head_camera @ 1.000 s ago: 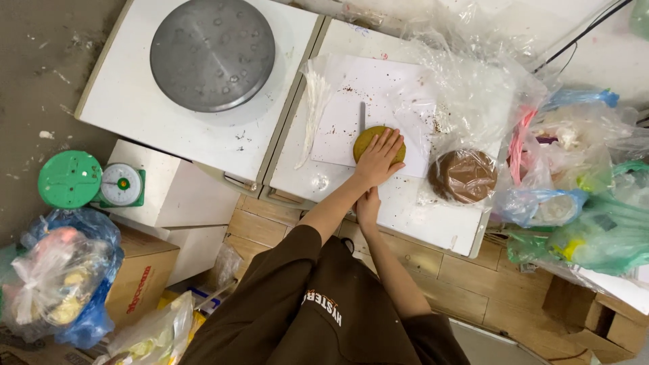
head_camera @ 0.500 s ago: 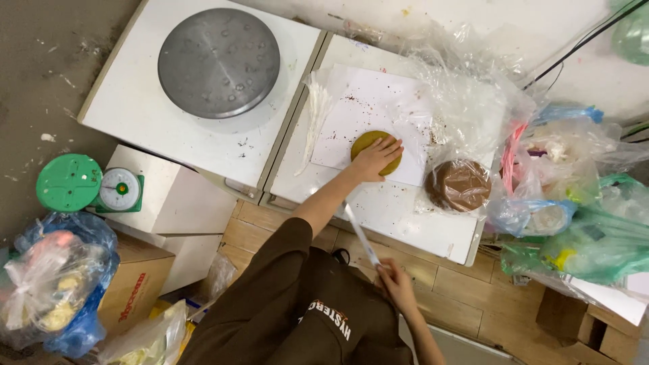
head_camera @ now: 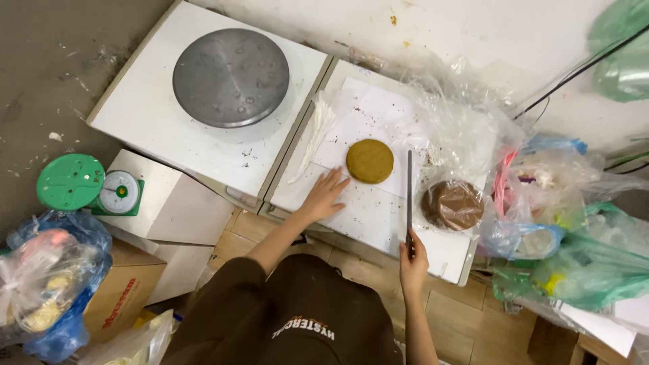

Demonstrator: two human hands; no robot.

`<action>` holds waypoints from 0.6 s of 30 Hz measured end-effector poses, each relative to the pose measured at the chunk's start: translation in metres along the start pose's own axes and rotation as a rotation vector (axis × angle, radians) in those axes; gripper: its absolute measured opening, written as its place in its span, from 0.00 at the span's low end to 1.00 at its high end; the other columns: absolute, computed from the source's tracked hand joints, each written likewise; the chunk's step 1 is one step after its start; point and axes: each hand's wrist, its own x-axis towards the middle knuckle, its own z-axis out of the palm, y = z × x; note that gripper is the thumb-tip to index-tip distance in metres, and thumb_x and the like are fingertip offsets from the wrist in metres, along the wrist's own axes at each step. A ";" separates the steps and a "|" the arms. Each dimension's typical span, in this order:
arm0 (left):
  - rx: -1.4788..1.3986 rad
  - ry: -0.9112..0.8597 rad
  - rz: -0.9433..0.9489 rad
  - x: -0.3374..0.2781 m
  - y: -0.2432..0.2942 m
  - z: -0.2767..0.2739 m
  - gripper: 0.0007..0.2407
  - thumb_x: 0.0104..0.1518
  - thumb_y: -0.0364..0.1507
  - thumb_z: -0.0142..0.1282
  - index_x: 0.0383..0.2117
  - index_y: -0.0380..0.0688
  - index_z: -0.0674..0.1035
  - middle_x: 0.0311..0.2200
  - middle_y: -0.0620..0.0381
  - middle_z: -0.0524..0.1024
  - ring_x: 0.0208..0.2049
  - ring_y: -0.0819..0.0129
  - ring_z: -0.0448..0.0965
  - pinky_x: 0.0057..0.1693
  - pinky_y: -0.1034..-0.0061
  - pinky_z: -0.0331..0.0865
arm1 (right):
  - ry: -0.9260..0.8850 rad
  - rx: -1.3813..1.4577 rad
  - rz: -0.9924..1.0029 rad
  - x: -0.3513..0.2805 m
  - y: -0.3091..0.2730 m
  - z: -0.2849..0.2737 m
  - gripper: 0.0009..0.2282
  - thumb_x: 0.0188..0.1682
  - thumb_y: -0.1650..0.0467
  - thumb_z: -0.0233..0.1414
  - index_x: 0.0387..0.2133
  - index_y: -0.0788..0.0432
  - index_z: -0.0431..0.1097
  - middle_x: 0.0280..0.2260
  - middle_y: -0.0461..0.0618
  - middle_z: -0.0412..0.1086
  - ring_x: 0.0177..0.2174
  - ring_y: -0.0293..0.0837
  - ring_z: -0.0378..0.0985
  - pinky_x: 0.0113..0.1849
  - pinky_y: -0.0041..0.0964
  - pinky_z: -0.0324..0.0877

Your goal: The person unwraps a cake layer from plastic, places it on a board, and trims the edges with a knife. They then move to a turntable and spread frosting over the cake layer before adding a second layer and more frosting.

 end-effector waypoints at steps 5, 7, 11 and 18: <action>-0.051 0.060 -0.168 -0.064 -0.026 0.002 0.33 0.53 0.36 0.64 0.67 0.46 0.64 0.73 0.38 0.42 0.73 0.44 0.42 0.72 0.49 0.41 | -0.008 -0.067 -0.143 0.058 0.003 0.027 0.19 0.50 0.74 0.55 0.57 0.61 0.68 0.50 0.60 0.71 0.44 0.49 0.76 0.47 0.40 0.70; -0.065 0.109 -0.200 -0.080 -0.035 -0.006 0.31 0.54 0.36 0.64 0.66 0.46 0.65 0.73 0.38 0.42 0.73 0.44 0.41 0.72 0.49 0.41 | -0.022 -0.099 -0.212 0.074 0.010 0.035 0.20 0.49 0.75 0.54 0.57 0.63 0.67 0.51 0.62 0.71 0.47 0.53 0.76 0.49 0.42 0.70; -0.096 0.175 -0.260 -0.094 -0.055 -0.027 0.29 0.57 0.37 0.63 0.65 0.45 0.66 0.73 0.38 0.42 0.73 0.42 0.42 0.71 0.51 0.44 | 0.009 -0.107 -0.223 0.084 0.011 0.044 0.17 0.50 0.76 0.54 0.55 0.63 0.71 0.47 0.61 0.74 0.43 0.51 0.78 0.47 0.41 0.72; -0.112 0.188 -0.314 -0.098 -0.094 -0.075 0.28 0.58 0.37 0.62 0.64 0.45 0.67 0.72 0.36 0.44 0.73 0.41 0.45 0.72 0.54 0.48 | 0.089 -0.056 -0.057 0.045 -0.008 0.059 0.18 0.50 0.76 0.56 0.55 0.63 0.71 0.38 0.54 0.76 0.29 0.41 0.74 0.34 0.35 0.71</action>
